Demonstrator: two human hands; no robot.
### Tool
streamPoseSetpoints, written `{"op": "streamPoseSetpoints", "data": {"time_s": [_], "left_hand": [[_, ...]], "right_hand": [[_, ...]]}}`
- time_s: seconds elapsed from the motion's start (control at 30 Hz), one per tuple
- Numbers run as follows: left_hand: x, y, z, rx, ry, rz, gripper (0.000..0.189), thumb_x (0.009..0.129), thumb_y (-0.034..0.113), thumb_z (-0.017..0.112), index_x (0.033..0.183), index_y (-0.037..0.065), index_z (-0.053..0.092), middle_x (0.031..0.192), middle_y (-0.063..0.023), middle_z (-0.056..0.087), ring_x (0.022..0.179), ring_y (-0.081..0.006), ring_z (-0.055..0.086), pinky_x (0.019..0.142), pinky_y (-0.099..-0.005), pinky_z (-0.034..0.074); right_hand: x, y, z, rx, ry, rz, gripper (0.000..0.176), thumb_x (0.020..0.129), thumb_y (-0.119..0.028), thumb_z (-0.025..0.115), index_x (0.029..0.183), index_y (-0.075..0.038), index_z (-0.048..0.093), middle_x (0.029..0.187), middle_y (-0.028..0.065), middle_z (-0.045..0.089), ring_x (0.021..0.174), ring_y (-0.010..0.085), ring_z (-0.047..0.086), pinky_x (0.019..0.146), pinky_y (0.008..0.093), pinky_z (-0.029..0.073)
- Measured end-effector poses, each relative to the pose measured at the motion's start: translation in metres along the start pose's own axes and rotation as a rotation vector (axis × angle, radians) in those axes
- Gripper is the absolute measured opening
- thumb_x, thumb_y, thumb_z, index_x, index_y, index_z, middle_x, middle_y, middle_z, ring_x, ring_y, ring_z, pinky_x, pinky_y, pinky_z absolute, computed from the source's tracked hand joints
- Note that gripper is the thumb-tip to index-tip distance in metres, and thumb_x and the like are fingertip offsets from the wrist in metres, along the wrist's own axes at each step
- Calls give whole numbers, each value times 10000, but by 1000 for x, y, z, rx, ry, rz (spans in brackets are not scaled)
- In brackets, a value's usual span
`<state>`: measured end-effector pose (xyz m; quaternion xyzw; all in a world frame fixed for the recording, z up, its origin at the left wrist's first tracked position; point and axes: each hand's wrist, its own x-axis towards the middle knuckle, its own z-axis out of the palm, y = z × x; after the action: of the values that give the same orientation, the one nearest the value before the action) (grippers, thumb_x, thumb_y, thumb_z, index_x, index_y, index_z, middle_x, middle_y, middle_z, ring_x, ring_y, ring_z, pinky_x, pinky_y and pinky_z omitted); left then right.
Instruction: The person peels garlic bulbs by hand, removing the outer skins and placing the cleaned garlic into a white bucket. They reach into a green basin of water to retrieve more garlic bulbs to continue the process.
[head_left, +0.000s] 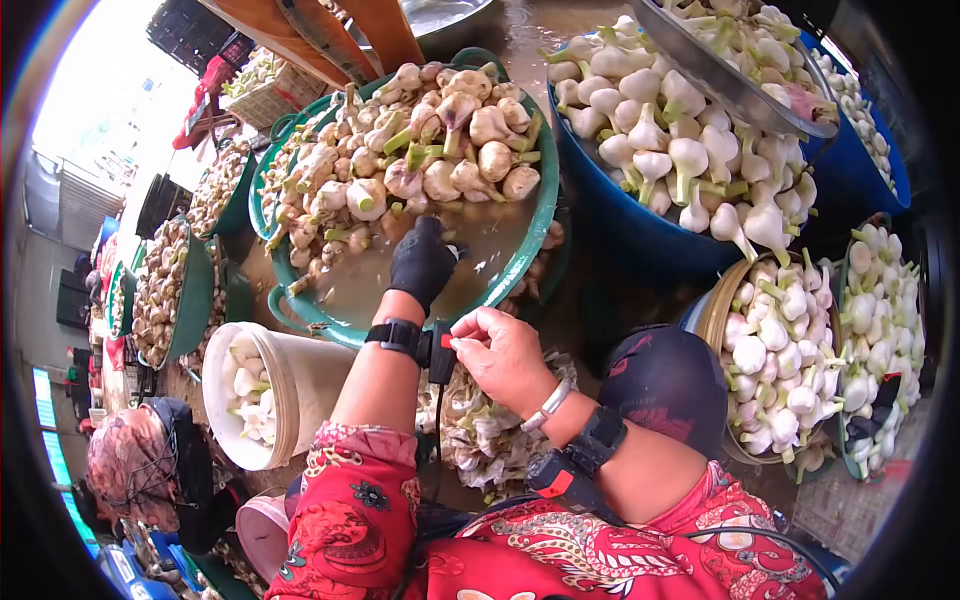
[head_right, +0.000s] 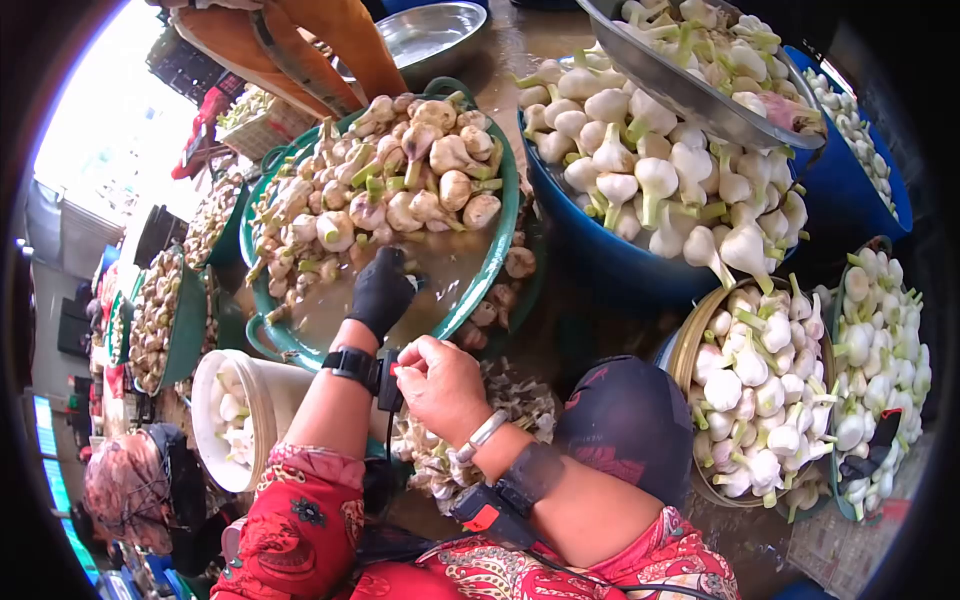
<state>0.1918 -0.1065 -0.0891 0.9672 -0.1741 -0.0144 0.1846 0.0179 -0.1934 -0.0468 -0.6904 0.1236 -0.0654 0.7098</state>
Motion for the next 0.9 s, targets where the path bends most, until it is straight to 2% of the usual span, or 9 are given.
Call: {"op": "streamPoseSetpoints", "data": {"time_s": [0.17,0.23,0.3,0.57,0.63,0.7,0.77,0.83,0.9], "left_hand": [[6,-24,3,-18,12,151,319,734,219,702,1002,70,613,953,-162,660,904,-348,625,791,-423,485],[-7,-25,-4,-196,-105,-8,306,742,185,667,1023,76,615,957,-162,663,915,-344,627,804,-416,487],[-13,-22,6,-211,-17,94,308,739,166,646,1037,91,630,953,-158,668,913,-336,632,820,-414,487],[-14,-30,-27,10,-119,163,304,734,214,706,981,40,667,904,-151,679,844,-311,652,780,-385,507],[-35,-31,-53,-689,-241,-180,251,778,183,709,951,9,658,829,-87,673,734,-185,643,697,-301,516],[-66,-21,-79,-1067,-156,-234,195,814,137,688,950,3,653,812,-37,648,704,-98,597,654,-239,500],[-105,-22,-94,-1134,-135,-77,264,823,147,674,1041,5,628,841,-49,651,726,-125,618,663,-259,514],[-137,-9,-100,-1513,-154,-331,279,839,155,657,1066,0,606,897,-61,645,747,-137,627,677,-282,529],[-157,-18,-92,-1539,-116,-341,301,859,174,642,1095,-3,585,942,-73,638,769,-149,633,688,-303,541]], "right_hand": [[8,-8,-10,96,11,27,96,774,-67,646,842,-7,616,738,108,651,651,196,632,619,310,506],[7,-9,-11,106,24,7,87,777,-60,636,841,-6,616,736,107,652,650,191,632,616,309,507],[5,-8,-11,77,13,34,73,820,-29,619,886,0,621,759,22,629,676,76,570,635,250,487],[9,-1,-14,112,12,39,109,787,-47,634,888,-7,623,762,63,642,686,136,608,650,282,505],[11,0,-12,129,7,33,167,755,-70,651,912,-16,626,781,102,650,699,195,636,660,315,517],[12,-3,-9,14,46,-130,437,721,-100,689,1138,-35,577,1006,153,626,896,248,624,797,332,504],[11,-4,-7,-21,-178,-270,811,732,-64,726,1428,-74,309,1322,131,448,1134,216,511,941,349,447],[6,-8,3,140,-334,-251,761,753,-71,715,1408,-61,329,1282,112,482,1107,193,528,933,340,457],[-4,-17,7,356,-429,-72,731,756,-64,710,1391,-52,347,1252,100,504,1089,179,537,926,324,460]]}}
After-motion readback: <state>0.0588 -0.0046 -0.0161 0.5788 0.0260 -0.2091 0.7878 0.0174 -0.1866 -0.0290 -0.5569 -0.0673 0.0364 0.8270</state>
